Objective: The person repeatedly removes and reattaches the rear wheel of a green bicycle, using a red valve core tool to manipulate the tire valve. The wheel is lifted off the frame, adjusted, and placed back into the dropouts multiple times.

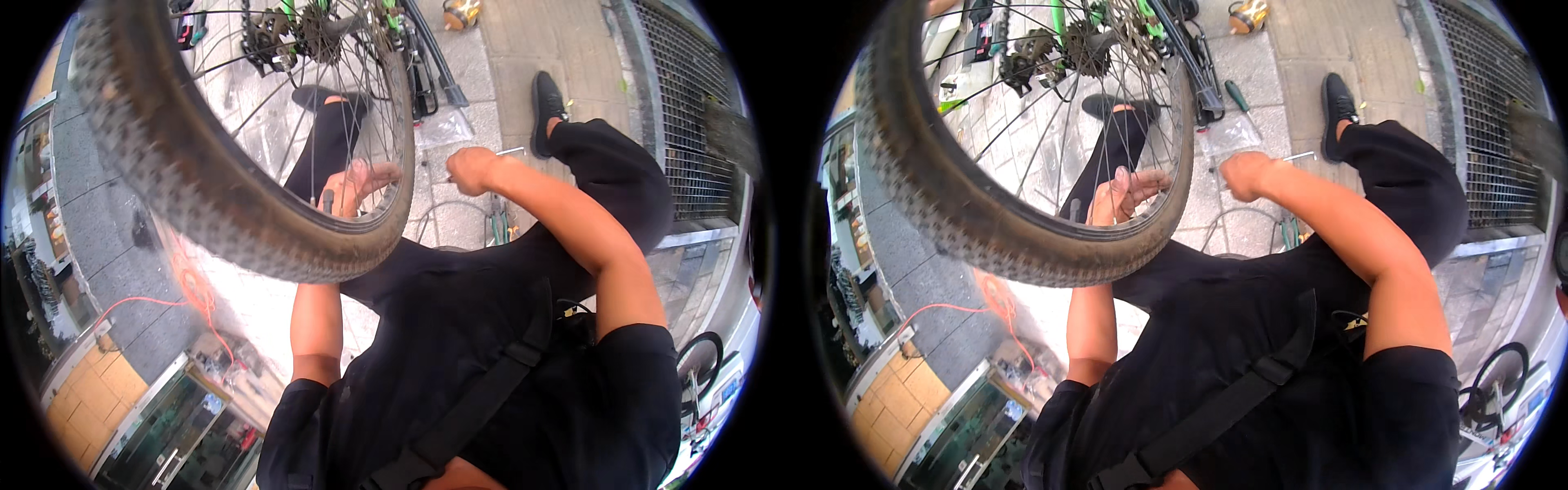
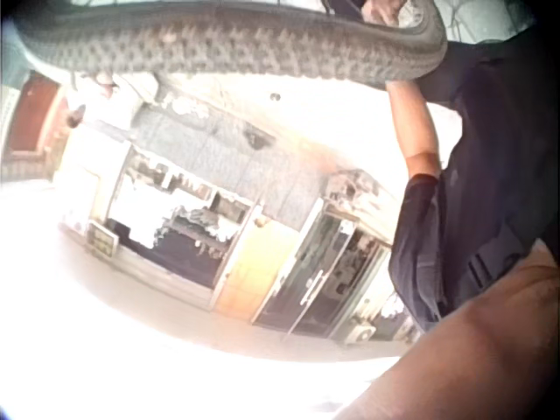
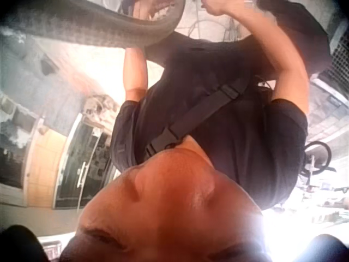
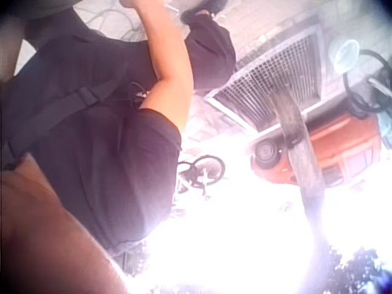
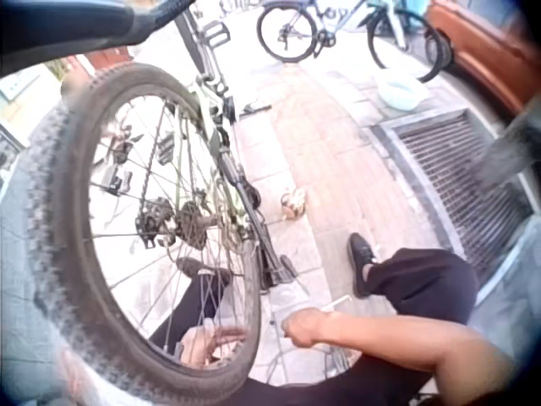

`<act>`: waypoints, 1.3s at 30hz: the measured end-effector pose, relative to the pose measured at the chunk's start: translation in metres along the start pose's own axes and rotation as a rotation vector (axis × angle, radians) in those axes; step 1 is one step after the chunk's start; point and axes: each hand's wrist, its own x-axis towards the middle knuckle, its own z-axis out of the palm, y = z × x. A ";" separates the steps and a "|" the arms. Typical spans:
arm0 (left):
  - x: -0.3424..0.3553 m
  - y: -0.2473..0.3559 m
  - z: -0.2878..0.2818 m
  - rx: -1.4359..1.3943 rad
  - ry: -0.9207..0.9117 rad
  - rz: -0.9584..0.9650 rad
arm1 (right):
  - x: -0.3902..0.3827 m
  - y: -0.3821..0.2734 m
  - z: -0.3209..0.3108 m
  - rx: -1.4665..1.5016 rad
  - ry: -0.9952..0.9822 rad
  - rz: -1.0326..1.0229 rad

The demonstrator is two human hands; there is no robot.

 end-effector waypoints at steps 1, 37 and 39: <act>0.004 0.001 0.000 -0.072 -0.012 0.008 | -0.018 -0.016 -0.017 -0.011 0.068 -0.033; 0.017 0.022 0.004 -0.025 0.026 0.103 | -0.006 -0.053 -0.059 1.247 -0.107 -0.075; 0.017 0.021 0.005 -0.045 0.033 0.091 | -0.004 -0.053 -0.058 1.324 -0.143 -0.063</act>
